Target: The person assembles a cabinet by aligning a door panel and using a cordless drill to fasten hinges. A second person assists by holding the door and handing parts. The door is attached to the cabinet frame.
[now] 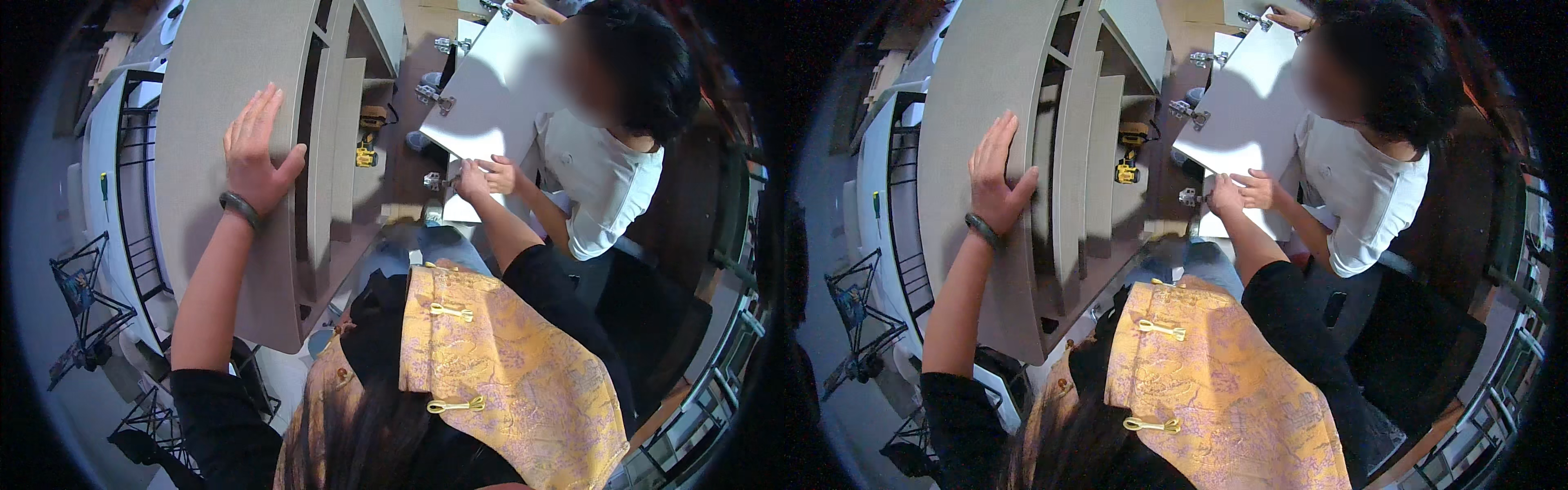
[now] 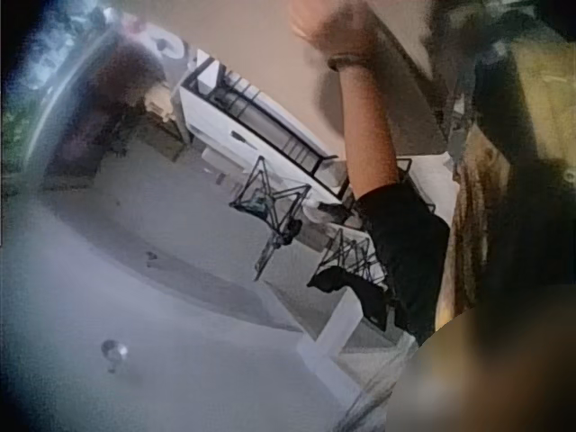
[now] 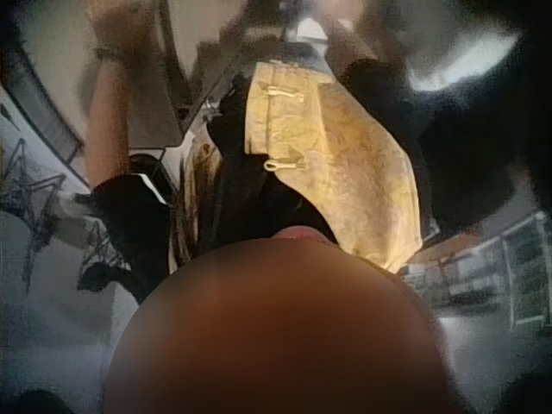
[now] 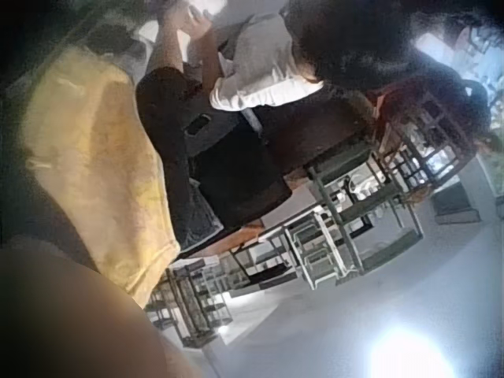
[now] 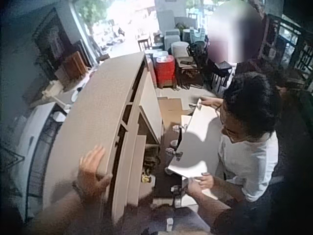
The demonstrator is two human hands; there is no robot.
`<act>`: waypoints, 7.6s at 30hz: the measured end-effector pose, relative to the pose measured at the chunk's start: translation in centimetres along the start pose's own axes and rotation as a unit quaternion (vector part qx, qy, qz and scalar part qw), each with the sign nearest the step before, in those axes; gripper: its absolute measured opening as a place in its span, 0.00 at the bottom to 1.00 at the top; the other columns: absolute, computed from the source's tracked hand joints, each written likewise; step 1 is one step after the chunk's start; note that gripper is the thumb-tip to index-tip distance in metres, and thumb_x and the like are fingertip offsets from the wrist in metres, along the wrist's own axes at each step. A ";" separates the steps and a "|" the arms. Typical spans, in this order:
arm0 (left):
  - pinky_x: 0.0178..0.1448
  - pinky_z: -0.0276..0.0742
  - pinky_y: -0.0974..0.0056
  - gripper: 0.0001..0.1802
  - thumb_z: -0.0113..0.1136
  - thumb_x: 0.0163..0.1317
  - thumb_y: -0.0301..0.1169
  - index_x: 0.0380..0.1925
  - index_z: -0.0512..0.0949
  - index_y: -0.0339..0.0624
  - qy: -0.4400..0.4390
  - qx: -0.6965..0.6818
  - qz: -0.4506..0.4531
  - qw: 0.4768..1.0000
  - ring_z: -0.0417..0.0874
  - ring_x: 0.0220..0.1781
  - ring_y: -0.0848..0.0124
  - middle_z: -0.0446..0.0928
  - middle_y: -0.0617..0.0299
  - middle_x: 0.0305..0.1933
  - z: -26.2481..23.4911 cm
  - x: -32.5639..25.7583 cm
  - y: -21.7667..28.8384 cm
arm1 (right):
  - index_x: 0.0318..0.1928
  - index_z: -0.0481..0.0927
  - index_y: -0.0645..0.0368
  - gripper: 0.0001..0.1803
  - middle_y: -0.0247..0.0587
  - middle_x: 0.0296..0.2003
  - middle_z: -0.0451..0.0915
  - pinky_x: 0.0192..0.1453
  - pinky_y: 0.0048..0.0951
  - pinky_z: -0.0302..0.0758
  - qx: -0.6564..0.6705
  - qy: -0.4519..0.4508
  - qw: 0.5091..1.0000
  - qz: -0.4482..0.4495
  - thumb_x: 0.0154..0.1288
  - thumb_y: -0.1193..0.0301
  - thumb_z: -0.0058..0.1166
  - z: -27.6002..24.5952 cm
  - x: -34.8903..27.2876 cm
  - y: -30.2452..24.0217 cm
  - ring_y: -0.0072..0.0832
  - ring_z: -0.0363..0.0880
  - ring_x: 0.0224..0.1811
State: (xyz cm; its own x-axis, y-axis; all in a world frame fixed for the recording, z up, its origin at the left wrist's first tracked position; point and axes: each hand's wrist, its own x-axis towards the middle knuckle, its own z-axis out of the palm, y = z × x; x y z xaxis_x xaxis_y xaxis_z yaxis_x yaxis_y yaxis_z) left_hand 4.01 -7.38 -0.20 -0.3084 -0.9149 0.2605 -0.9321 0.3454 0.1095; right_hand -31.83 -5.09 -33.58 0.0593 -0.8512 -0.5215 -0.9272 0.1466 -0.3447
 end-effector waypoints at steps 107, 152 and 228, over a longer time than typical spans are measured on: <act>0.75 0.51 0.49 0.30 0.48 0.66 0.49 0.66 0.66 0.51 0.014 0.003 -0.040 0.999 0.60 0.75 0.62 0.62 0.61 0.73 5.7 4.8 0.8 | 0.38 0.85 0.60 0.24 0.58 0.39 0.82 0.51 0.47 0.76 0.156 -0.083 0.971 0.163 0.59 0.52 0.51 21.4 -27.7 0.9 0.53 0.80 0.46; 0.79 0.40 0.53 0.38 0.34 0.71 0.54 0.73 0.52 0.42 -0.081 0.022 -0.021 0.996 0.46 0.80 0.62 0.48 0.55 0.78 3.9 3.2 0.5 | 0.54 0.75 0.64 0.18 0.43 0.38 0.82 0.41 0.27 0.77 0.499 0.203 0.842 0.017 0.66 0.71 0.54 5.6 -22.6 -10.1 0.25 0.80 0.36; 0.76 0.47 0.49 0.33 0.47 0.69 0.48 0.70 0.59 0.48 -0.026 0.003 0.045 0.999 0.54 0.77 0.59 0.57 0.59 0.75 2.9 1.1 -0.3 | 0.52 0.74 0.66 0.21 0.45 0.34 0.81 0.33 0.29 0.76 0.571 0.024 0.813 0.110 0.58 0.72 0.58 5.2 -13.7 -4.5 0.28 0.79 0.27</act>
State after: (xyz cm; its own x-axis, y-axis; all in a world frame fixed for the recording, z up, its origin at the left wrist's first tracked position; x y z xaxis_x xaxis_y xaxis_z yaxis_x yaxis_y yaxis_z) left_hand 3.35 -9.14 -2.76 -0.3994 -0.8901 0.2197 -0.9016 0.4248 0.0820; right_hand -26.51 8.49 -28.93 -0.1006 -0.7559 -0.6470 0.0370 0.6470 -0.7616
